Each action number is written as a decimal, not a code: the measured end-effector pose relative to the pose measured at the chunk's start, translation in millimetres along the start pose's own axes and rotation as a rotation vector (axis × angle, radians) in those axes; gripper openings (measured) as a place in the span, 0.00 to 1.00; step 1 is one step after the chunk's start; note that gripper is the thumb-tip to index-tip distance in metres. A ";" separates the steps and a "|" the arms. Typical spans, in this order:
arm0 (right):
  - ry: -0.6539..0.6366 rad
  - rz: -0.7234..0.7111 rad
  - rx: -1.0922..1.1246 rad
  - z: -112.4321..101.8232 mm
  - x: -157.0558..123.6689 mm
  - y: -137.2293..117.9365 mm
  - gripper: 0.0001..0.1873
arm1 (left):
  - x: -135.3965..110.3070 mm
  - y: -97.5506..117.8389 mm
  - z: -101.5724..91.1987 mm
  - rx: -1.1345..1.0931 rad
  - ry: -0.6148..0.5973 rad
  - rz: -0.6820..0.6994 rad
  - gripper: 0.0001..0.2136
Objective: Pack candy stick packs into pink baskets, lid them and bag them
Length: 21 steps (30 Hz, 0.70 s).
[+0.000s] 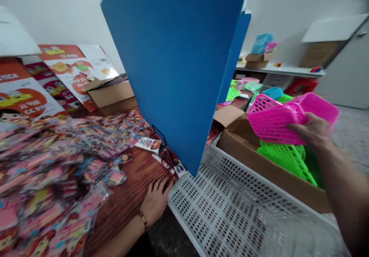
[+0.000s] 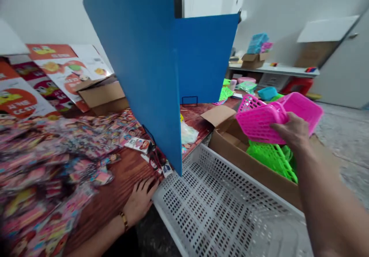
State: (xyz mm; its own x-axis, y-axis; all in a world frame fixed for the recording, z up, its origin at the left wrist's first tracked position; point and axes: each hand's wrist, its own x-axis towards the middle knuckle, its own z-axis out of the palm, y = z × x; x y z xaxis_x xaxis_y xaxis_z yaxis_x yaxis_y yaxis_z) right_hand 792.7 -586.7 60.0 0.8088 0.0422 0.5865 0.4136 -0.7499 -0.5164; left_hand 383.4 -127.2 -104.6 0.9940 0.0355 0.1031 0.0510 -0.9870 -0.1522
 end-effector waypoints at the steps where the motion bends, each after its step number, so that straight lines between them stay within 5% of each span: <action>1: 0.049 0.021 -0.043 -7.9 0.2 -7.4 0.15 | -0.6 -0.3 -0.7 -0.008 0.008 0.002 0.33; 9: 0.100 0.017 -0.194 -93.4 10.4 -95.5 0.13 | -3.6 -12.8 36.1 0.020 0.150 0.058 0.32; 14: 0.049 -0.066 -0.239 -145.1 4.9 -125.0 0.13 | -4.5 -12.6 30.5 0.029 0.144 0.065 0.30; 21: 0.006 -0.107 -0.286 -155.2 -13.4 -145.0 0.14 | -6.1 -12.0 23.8 0.037 0.153 0.072 0.30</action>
State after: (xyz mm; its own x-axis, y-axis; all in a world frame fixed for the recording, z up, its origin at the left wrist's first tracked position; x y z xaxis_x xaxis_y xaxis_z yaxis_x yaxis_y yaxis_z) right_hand 657.0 -581.1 223.9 0.7640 0.1282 0.6323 0.3615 -0.8969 -0.2550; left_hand 379.0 -111.8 -126.7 0.9691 -0.0620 0.2389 -0.0134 -0.9797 -0.2000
